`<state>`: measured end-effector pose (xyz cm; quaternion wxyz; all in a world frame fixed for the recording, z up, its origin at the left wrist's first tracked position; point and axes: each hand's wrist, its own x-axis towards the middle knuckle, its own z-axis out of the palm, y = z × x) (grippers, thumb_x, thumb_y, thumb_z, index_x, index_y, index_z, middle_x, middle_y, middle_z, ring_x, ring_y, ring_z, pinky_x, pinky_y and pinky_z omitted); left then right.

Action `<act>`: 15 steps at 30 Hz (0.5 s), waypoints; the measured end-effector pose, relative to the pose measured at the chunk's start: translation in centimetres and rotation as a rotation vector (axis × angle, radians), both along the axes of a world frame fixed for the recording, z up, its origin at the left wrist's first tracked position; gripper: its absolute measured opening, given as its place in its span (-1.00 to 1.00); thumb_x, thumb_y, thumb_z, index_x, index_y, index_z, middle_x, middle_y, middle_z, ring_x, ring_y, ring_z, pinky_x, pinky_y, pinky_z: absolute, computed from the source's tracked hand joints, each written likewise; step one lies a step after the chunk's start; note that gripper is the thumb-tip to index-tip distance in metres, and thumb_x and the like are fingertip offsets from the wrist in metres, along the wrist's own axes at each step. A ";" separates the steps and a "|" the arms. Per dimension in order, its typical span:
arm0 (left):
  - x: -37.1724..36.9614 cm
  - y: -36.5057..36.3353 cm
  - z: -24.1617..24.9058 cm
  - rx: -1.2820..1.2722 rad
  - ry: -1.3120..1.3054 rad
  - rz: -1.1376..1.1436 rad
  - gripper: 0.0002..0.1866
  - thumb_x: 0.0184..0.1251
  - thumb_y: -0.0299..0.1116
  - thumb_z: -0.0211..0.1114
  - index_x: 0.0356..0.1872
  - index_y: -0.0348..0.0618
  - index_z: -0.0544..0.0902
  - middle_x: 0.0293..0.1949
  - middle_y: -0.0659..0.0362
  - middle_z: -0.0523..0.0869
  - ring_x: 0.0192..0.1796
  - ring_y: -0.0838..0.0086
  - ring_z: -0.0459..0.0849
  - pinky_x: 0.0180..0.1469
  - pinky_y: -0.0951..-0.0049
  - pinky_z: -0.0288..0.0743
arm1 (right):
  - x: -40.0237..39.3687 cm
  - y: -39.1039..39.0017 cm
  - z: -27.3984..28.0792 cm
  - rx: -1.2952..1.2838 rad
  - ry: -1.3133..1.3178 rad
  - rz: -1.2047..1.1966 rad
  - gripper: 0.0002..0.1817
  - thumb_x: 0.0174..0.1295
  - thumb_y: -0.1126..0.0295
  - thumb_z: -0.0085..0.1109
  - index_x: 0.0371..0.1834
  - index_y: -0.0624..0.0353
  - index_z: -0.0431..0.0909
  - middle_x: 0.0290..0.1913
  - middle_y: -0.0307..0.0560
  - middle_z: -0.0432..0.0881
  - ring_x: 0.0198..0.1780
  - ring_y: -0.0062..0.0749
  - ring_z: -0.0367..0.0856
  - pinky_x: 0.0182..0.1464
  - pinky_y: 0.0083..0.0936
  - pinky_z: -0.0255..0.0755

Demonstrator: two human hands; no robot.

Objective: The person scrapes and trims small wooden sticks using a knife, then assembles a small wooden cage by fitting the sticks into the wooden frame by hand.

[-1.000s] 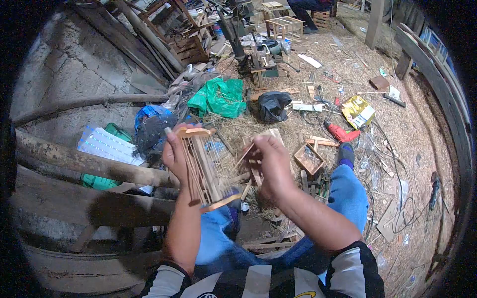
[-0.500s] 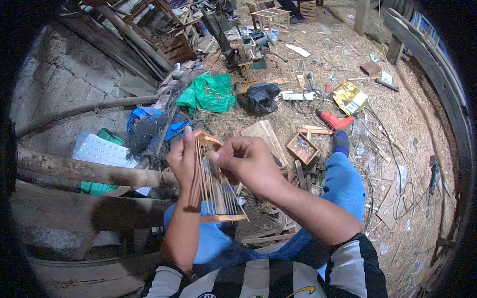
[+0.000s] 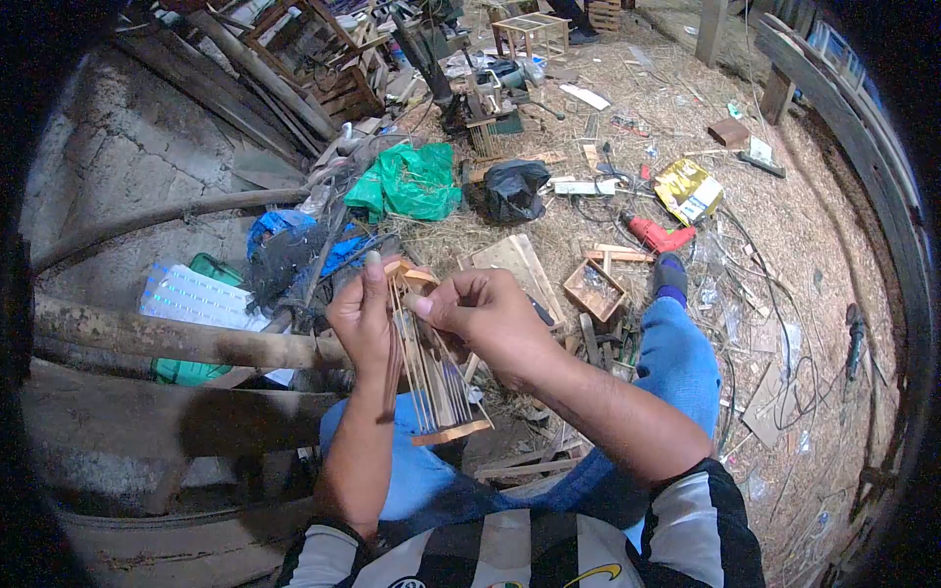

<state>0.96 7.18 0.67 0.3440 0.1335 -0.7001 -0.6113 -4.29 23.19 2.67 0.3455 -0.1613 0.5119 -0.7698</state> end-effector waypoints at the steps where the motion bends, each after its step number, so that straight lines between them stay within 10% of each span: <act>1: 0.0 0.1 0.2 0.002 0.009 -0.007 -0.68 0.55 -0.26 0.27 -0.15 -0.40 0.78 -0.31 0.15 0.82 -0.24 0.60 0.72 -0.13 0.55 0.58 | 0.1 0.0 0.0 0.000 0.000 0.000 -0.67 0.37 0.24 0.36 -0.48 0.20 0.58 -0.59 -0.30 0.54 -0.60 -0.67 0.43 -0.57 -0.61 0.28; 15: 0.2 0.3 0.5 -0.079 -0.006 0.027 -0.68 0.54 -0.26 0.28 -0.16 -0.40 0.78 -0.32 0.14 0.82 -0.25 0.60 0.73 -0.16 0.55 0.57 | -0.1 0.1 -0.2 0.023 -0.080 0.071 -0.78 0.34 0.33 0.38 -0.39 0.21 0.61 -0.49 -0.34 0.58 -0.50 -0.72 0.43 -0.45 -0.63 0.26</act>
